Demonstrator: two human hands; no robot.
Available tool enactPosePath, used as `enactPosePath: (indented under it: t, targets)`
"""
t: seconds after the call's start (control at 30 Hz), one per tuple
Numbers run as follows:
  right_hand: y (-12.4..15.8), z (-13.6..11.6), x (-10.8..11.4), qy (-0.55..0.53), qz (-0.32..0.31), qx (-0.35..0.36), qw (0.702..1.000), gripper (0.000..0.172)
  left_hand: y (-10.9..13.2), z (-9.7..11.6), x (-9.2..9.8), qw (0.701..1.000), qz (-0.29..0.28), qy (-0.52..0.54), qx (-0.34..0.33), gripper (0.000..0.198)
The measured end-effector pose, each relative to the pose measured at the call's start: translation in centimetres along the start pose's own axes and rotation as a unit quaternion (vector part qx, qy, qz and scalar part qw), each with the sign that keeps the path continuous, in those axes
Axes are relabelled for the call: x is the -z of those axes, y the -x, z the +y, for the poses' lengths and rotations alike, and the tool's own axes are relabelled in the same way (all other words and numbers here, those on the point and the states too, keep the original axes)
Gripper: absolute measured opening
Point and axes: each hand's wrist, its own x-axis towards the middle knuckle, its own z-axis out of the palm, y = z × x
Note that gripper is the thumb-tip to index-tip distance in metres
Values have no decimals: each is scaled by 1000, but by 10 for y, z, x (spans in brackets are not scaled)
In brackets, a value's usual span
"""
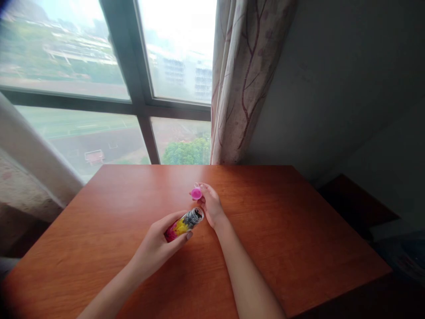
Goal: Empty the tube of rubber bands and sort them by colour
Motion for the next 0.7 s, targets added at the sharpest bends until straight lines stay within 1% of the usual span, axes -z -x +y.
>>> enactPosePath:
  t: [0.1, 0.2, 0.3, 0.37, 0.5, 0.6, 0.7]
  targets:
    - [16, -8, 10, -63, -5, -20, 998, 41, 0, -3, 0, 1000, 0, -8, 1, 36]
    - [32, -18, 13, -151, -25, -29, 988, 38, 0, -6, 1, 1000, 8, -16, 4, 37]
    - [45, -31, 13, -224, -49, -13, 973, 37, 0, -8, 2, 1000, 14, -21, 6, 37]
    - [52, -39, 11, -220, -55, 16, 974, 39, 0, -8, 2, 1000, 13, -24, 10, 37]
    - [60, -47, 8, -148, -95, 64, 982, 42, 0, -6, 1, 999, 10, -22, 30, 37]
    - [62, -48, 7, -96, -117, 77, 985, 44, -1, -3, 1, 999, 12, -15, 38, 38]
    - [62, -48, 7, -68, -122, 77, 987, 45, -2, -1, 2, 999, 11, 0, 42, 38]
